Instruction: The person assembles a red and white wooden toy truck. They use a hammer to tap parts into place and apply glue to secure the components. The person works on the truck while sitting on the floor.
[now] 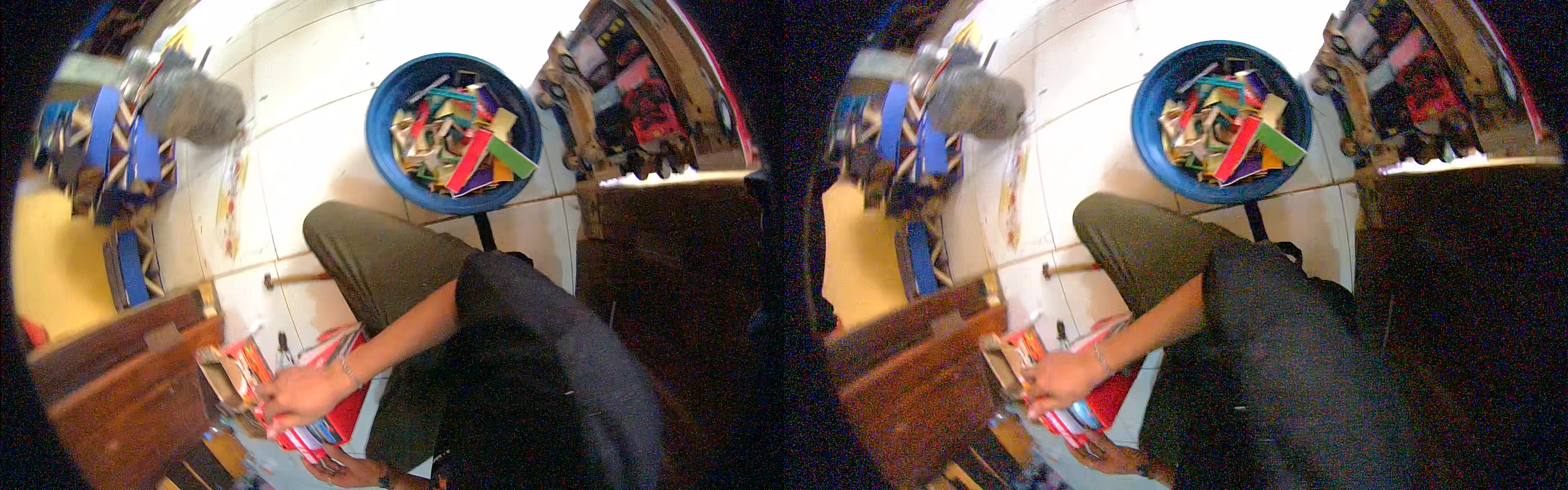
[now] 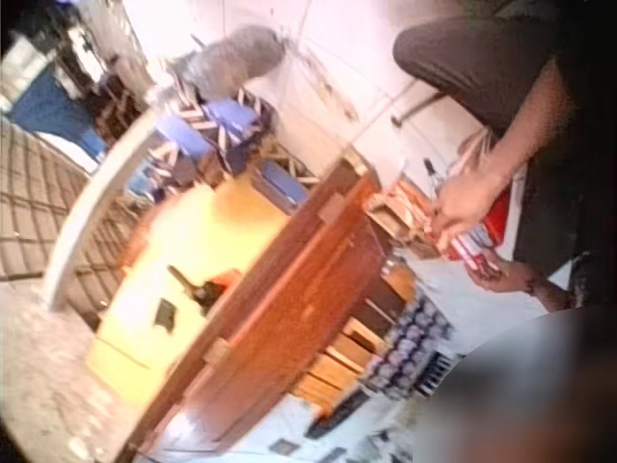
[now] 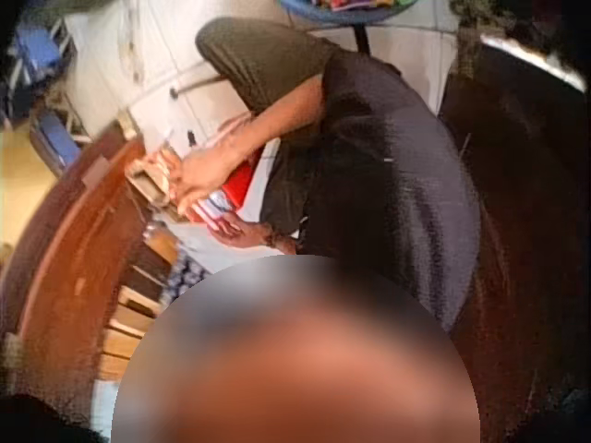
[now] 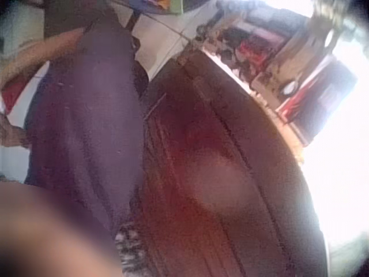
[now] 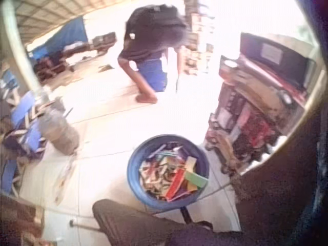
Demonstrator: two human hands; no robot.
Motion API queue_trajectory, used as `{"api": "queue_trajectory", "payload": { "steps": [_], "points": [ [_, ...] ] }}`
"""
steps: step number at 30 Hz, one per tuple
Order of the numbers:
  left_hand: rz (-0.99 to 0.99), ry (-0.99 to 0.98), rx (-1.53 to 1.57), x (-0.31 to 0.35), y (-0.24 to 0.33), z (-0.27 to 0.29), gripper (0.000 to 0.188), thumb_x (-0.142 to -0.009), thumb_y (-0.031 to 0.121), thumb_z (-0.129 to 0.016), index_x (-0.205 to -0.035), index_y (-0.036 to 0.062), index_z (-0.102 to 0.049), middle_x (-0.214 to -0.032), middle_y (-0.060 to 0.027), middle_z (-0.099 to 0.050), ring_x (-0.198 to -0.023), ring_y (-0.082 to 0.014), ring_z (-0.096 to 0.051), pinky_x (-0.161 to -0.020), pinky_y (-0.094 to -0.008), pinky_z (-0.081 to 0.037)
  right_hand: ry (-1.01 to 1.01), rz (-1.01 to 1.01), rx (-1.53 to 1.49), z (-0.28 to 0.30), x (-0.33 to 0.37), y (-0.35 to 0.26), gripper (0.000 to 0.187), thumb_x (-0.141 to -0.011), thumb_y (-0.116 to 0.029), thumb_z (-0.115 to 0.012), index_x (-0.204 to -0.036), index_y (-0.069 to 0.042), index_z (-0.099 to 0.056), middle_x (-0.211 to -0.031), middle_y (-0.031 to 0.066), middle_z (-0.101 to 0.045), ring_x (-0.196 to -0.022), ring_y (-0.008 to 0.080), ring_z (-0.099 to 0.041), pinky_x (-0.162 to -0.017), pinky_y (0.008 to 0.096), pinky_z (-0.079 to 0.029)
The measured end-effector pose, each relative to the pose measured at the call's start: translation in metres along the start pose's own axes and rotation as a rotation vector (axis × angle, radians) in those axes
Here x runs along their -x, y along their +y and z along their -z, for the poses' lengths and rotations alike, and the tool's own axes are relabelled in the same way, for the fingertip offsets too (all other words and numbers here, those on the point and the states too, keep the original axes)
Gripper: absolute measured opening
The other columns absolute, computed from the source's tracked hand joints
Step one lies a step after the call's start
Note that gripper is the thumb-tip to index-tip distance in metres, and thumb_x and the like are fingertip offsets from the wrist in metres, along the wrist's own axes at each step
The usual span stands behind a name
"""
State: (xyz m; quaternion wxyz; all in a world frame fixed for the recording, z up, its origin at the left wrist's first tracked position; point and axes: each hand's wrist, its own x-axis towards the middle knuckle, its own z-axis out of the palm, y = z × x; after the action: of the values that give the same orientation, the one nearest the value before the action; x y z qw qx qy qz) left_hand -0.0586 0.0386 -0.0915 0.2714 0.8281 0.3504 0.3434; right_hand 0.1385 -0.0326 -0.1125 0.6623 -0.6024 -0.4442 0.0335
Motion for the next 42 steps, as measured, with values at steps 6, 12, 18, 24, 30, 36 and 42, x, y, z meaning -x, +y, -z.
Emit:
{"api": "queue_trajectory", "payload": {
  "steps": [6, 12, 18, 24, 30, 36, 42],
  "points": [
    [0.111, -0.073, 0.192, -0.001, -0.021, -0.009, 0.06, -0.091, 0.029, -0.069, -0.141, 0.0062, -0.044, -0.142, -0.0176, -0.044, -0.126, -0.0348, -0.043, -0.104, -0.0433, -0.037, 0.062, 0.022, -0.085, -0.002, -0.007, 0.005, 0.051, -0.094, -0.053, -0.053, -0.082, -0.006, -0.07, -0.123, 0.026, -0.057, -0.081, 0.0405, -0.066, -0.07, 0.0475, -0.055],
    [0.19, 0.164, 0.054, 0.015, -0.006, -0.023, 0.046, -0.094, 0.023, -0.067, -0.127, -0.0054, -0.052, -0.125, -0.0215, -0.057, -0.11, -0.0275, -0.057, -0.095, -0.04, -0.048, 0.03, 0.011, -0.385, -0.004, -0.002, 0.019, 0.04, -0.102, -0.037, -0.045, -0.1, -0.002, -0.064, -0.103, 0.0197, -0.057, -0.09, 0.0361, -0.062, -0.08, 0.0436, -0.051],
    [0.28, 0.217, 0.109, 0.016, 0.004, -0.039, 0.033, -0.096, 0.015, -0.064, -0.12, -0.0053, -0.055, -0.115, -0.0135, -0.063, -0.104, -0.0192, -0.058, -0.093, -0.032, -0.046, 0.094, -0.201, -0.445, -0.003, 0.01, 0.028, 0.028, -0.103, -0.023, -0.049, -0.103, 0.001, -0.064, -0.097, 0.0146, -0.063, -0.092, 0.0241, -0.063, -0.082, 0.0358, -0.051],
    [0.361, 0.244, 0.451, -0.003, 0.004, -0.043, 0.029, -0.092, 0.006, -0.068, -0.117, -0.0027, -0.056, -0.111, -0.0106, -0.063, -0.1, -0.0155, -0.058, -0.091, -0.0304, -0.046, 0.104, -0.247, -0.313, -0.009, -0.004, 0.022, 0.024, -0.099, -0.017, -0.054, -0.099, 0.001, -0.068, -0.097, 0.0143, -0.065, -0.09, 0.025, -0.062, -0.084, 0.0359, -0.049],
    [0.4, 0.273, 0.511, 0.016, 0.011, -0.048, 0.038, -0.089, 0.004, -0.07, -0.125, -0.0013, -0.056, -0.111, -0.0081, -0.061, -0.101, -0.0144, -0.057, -0.088, -0.0292, -0.047, 0.099, -0.194, -0.16, -0.004, 0.01, 0.015, 0.015, -0.093, -0.01, -0.06, -0.101, 0.001, -0.066, -0.098, 0.0141, -0.063, -0.091, 0.0242, -0.062, -0.083, 0.0331, -0.049],
    [0.347, 0.26, 0.452, 0.016, 0.006, -0.047, 0.038, -0.086, -0.001, -0.071, -0.123, 0.001, -0.06, -0.109, -0.0081, -0.058, -0.101, -0.0161, -0.057, -0.088, -0.029, -0.048, 0.088, -0.148, -0.049, -0.004, 0.014, 0.018, 0.016, -0.091, -0.009, -0.063, -0.102, 0.002, -0.065, -0.099, 0.0152, -0.063, -0.094, 0.0247, -0.06, -0.084, 0.0335, -0.047],
    [0.259, 0.229, 0.283, 0.021, 0.01, -0.044, 0.04, -0.085, 0.001, -0.073, -0.123, 0.002, -0.06, -0.113, -0.0101, -0.057, -0.102, -0.0178, -0.056, -0.086, -0.0291, -0.048, 0.059, -0.163, -0.101, -0.004, 0.017, 0.022, 0.021, -0.095, -0.013, -0.058, -0.109, 0.003, -0.062, -0.101, 0.0135, -0.057, -0.095, 0.0222, -0.056, -0.085, 0.0323, -0.046]
  ]
}}
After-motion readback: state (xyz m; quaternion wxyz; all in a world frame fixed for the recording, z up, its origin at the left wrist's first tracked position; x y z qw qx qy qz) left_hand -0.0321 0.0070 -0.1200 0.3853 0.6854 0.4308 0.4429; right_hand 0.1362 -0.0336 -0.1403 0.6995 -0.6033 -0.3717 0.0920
